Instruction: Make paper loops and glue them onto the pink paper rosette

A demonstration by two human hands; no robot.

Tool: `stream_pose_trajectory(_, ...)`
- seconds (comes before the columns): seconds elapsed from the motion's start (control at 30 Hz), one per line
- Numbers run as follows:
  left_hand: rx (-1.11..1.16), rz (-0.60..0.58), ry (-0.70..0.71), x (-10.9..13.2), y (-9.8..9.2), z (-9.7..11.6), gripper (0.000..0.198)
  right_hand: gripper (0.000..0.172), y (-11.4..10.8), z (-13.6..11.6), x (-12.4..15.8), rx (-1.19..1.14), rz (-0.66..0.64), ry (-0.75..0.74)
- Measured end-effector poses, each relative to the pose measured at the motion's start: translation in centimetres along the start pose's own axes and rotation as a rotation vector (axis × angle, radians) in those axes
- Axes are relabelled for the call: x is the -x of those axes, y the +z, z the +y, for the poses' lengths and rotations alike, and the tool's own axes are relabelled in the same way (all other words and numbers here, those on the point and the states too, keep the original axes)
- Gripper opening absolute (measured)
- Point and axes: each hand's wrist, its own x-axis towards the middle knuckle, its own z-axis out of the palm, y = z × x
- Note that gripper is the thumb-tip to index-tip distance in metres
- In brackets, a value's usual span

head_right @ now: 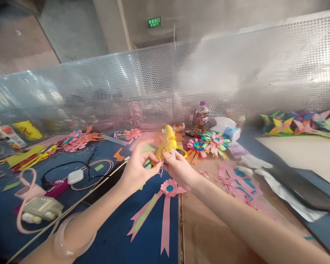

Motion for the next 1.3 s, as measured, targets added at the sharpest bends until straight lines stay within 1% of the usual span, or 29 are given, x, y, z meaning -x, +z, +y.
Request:
stream_pose_trajectory(0.07, 0.12, -0.003, -0.085, 0.0, 0.1, 0.1, 0.058, 0.011, 0.1, -0.1, 0.0, 0.003, 0.007, 0.008)
stream_pose_trajectory(0.2, 0.359, 0.023, -0.244, -0.4, -0.3, 0.2, 0.056, 0.02, 0.2, -0.2, 0.0, 0.006, 0.009, 0.024)
stream_pose_trajectory(0.3, 0.508, 0.084, -0.279, -0.7, -1.1, 0.0, 0.051, 0.027, 0.4, -0.1, -0.2, 0.005, 0.041, 0.002)
stream_pose_trajectory(0.37, 0.549, 0.155, -0.257, -1.0, -1.7, -0.2, 0.046, 0.029, 0.5, -0.1, -0.3, 0.012, 0.106, -0.024)
stream_pose_trajectory(0.47, 0.522, 0.308, -0.19, -1.5, -2.6, -0.7, 0.041, 0.025, 1.1, 0.0, -0.3, 0.014, 0.197, -0.078)
stream_pose_trajectory(0.53, 0.462, 0.405, -0.151, -1.8, -3.0, -1.0, 0.041, 0.021, 1.8, 0.1, 0.0, -0.004, 0.211, -0.116)
stream_pose_trajectory(0.63, 0.416, 0.476, -0.122, -2.0, -3.4, -1.5, 0.042, 0.017, 3.1, 0.5, 1.0, -0.02, 0.237, -0.127)
stream_pose_trajectory(0.7, 0.419, 0.484, -0.115, -2.0, -3.5, -1.7, 0.042, 0.016, 3.9, 1.0, 1.9, 0.033, 0.282, -0.088)
stream_pose_trajectory(0.8, 0.39, 0.483, -0.097, -1.9, -3.6, -1.6, 0.042, 0.022, 4.6, 1.6, 3.4, 0.187, 0.326, 0.004)
stream_pose_trajectory(0.87, 0.336, 0.486, -0.071, -1.8, -3.6, -1.4, 0.042, 0.024, 5.0, 1.9, 4.2, 0.255, 0.334, 0.045)
stream_pose_trajectory(0.97, 0.262, 0.481, -0.035, -1.6, -3.7, -1.0, 0.042, 0.023, 5.5, 1.7, 5.1, 0.317, 0.309, 0.061)
stream_pose_trajectory(1.07, 0.221, 0.489, -0.012, -1.4, -3.7, -0.8, 0.043, 0.022, 6.0, 1.4, 5.4, 0.392, 0.303, 0.066)
stream_pose_trajectory(1.23, 0.193, 0.501, -0.004, -1.4, -3.7, -0.6, 0.039, 0.029, 6.1, 1.3, 5.1, 0.517, 0.418, 0.077)
stream_pose_trajectory(1.3, 0.192, 0.494, -0.01, -1.3, -3.8, -0.5, 0.04, 0.029, 5.9, 1.4, 5.0, 0.539, 0.441, 0.066)
